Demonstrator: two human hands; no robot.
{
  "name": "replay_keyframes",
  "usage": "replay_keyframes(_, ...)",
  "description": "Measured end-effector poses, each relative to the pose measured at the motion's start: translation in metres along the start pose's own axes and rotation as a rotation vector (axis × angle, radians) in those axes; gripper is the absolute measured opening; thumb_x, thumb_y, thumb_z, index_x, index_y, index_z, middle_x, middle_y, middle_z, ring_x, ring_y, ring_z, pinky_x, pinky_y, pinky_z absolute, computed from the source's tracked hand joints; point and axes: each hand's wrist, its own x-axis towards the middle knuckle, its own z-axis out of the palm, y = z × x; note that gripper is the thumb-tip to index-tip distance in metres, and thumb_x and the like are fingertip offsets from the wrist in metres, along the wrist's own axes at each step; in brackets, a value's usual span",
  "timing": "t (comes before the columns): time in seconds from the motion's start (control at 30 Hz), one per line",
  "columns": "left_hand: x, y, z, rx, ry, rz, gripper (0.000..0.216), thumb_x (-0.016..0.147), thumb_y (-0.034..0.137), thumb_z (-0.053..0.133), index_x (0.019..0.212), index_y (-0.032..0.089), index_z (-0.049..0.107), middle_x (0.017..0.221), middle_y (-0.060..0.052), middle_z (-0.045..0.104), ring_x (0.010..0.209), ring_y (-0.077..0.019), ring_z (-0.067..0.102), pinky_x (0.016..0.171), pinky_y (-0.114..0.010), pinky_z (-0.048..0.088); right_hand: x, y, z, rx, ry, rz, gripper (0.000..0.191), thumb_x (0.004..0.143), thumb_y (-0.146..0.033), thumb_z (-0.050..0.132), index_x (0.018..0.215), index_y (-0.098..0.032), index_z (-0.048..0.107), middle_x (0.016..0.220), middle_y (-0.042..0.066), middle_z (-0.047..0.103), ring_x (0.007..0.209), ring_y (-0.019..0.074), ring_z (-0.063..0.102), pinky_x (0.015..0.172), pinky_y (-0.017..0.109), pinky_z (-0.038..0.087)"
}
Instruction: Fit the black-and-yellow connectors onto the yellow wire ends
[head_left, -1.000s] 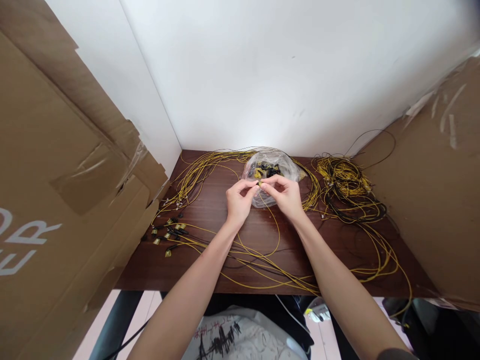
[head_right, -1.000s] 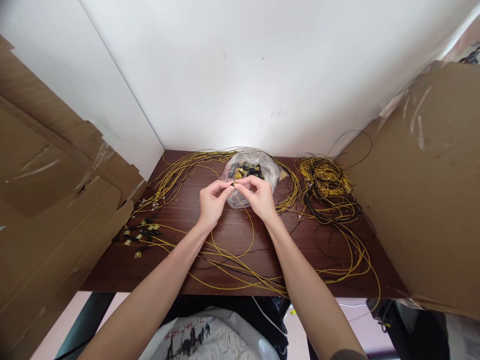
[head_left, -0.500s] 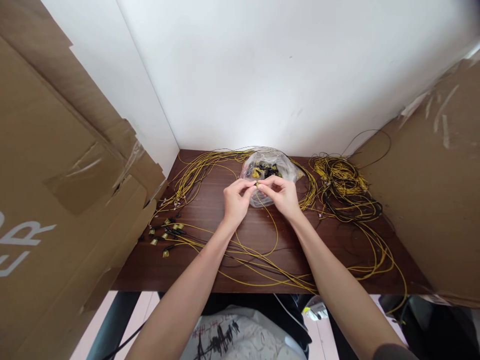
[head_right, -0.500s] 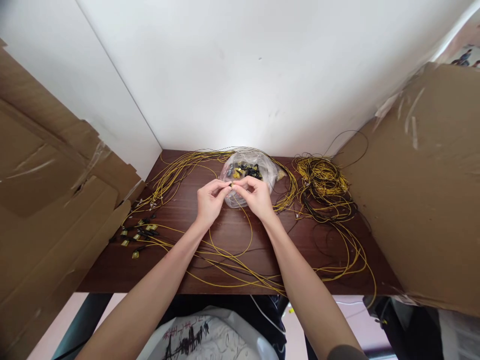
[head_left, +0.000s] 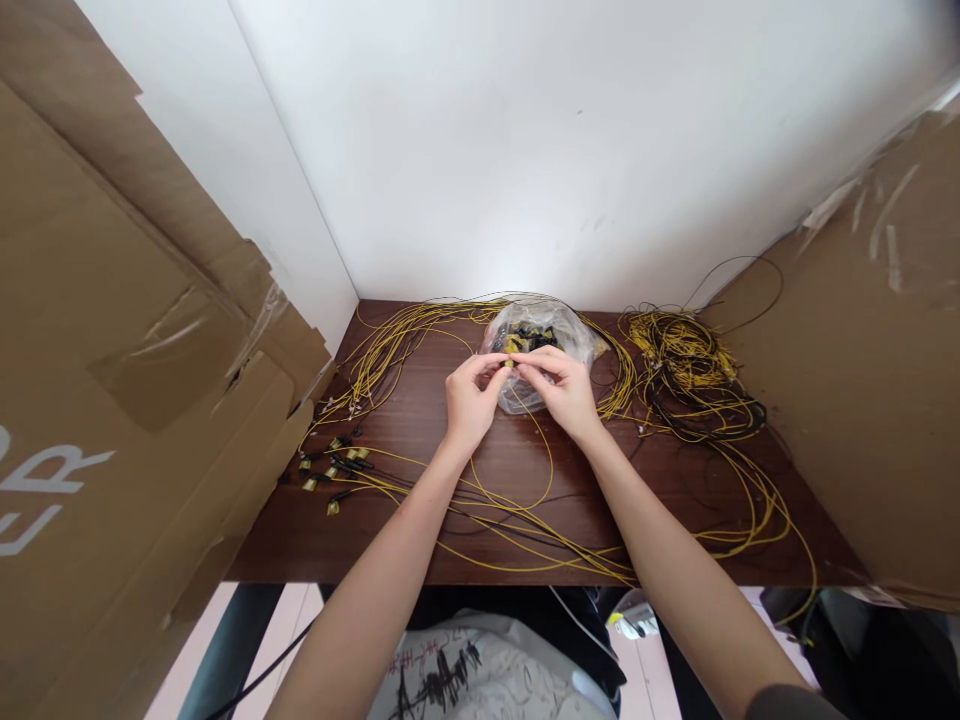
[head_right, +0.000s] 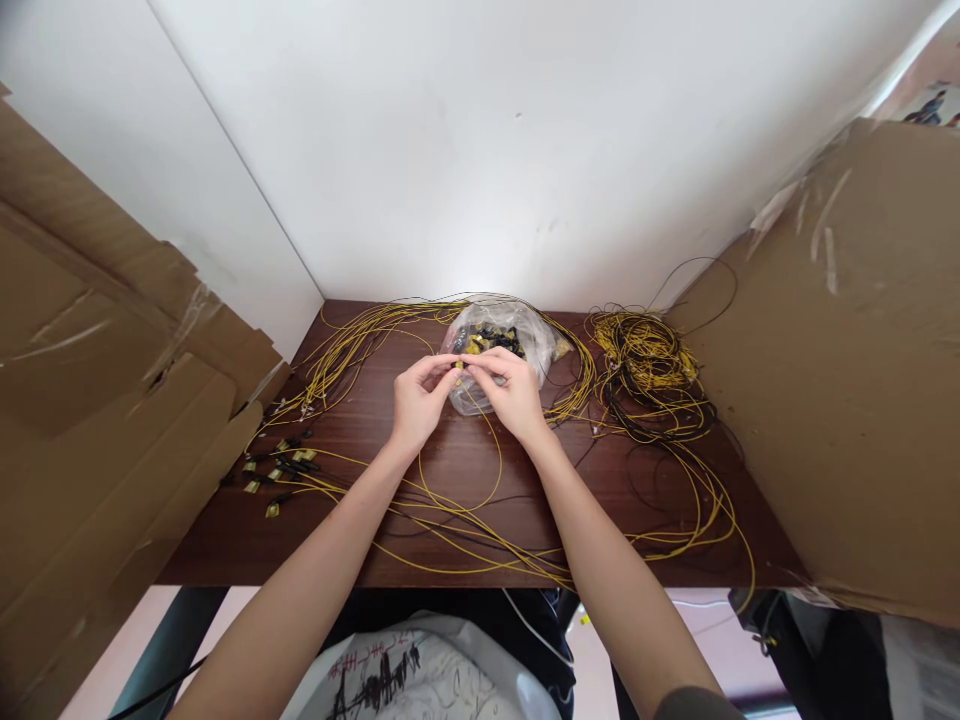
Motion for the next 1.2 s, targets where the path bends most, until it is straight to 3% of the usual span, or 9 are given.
replay_keyframes(0.33,-0.0016,0.0067,0.0011,0.049,-0.005,-0.009,0.015,0.076,0.022,0.063,0.089,0.016,0.068,0.088,-0.007,0.069,0.076,-0.0146,0.064,0.064,-0.023,0.049,-0.0007,0.0011,0.0024,0.039,0.071,0.092,0.013,0.078,-0.026,0.063,0.088,-0.017,0.067,0.082,0.003,0.067,0.070,0.0143,0.060,0.069,0.028,0.048)
replay_keyframes(1.2,-0.0031,0.0059,0.0014,0.052,-0.014,0.021,0.015,0.077,0.024,0.062,0.089,0.018,0.068,0.088,-0.006,0.067,0.071,-0.0123,0.061,0.058,-0.020,0.046,-0.0006,-0.0009,0.0003,-0.020,0.047,0.133,0.020,0.082,-0.036,0.059,0.078,-0.017,0.064,0.074,0.002,0.065,0.067,0.0145,0.057,0.066,0.027,0.045)
